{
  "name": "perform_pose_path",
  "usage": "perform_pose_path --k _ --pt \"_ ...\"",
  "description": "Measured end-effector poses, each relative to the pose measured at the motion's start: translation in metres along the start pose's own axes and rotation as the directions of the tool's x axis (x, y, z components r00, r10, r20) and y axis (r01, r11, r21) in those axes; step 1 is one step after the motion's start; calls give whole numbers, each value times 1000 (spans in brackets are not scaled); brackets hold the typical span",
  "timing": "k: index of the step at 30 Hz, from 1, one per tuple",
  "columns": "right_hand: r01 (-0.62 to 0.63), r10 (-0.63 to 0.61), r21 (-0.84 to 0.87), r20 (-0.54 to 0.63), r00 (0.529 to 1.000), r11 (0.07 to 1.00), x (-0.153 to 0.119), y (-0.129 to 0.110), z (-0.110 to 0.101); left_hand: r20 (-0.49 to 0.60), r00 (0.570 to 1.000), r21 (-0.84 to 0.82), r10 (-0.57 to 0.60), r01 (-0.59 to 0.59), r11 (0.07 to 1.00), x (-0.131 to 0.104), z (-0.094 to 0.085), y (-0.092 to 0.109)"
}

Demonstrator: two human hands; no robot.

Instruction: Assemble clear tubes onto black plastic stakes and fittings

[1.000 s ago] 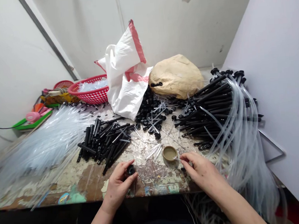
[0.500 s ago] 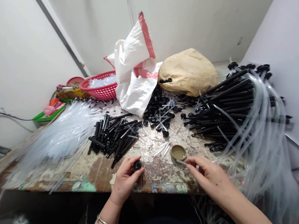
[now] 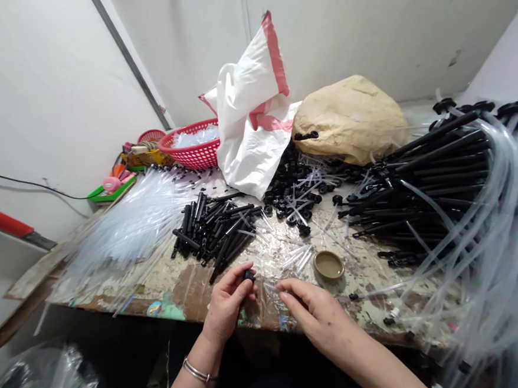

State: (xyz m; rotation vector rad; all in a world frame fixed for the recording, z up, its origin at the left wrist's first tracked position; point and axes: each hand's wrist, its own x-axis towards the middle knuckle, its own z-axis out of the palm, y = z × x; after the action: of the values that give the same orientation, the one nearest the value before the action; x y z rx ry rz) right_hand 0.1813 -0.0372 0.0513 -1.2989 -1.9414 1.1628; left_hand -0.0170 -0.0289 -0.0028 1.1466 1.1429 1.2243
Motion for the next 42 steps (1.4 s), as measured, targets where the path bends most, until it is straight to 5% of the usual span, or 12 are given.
perform_pose_path --k 3,12,42 --pt "68 -68 -5 2 998 998 11 -4 7 10 995 -216 -102 102 971 0 -1 0" --pt "122 -124 -73 -20 992 990 26 -5 21 -46 984 -505 -172 126 854 5 -3 4" --pt "182 -187 -186 -8 982 966 32 -12 25 -26 979 -497 -204 164 852 5 -5 3"
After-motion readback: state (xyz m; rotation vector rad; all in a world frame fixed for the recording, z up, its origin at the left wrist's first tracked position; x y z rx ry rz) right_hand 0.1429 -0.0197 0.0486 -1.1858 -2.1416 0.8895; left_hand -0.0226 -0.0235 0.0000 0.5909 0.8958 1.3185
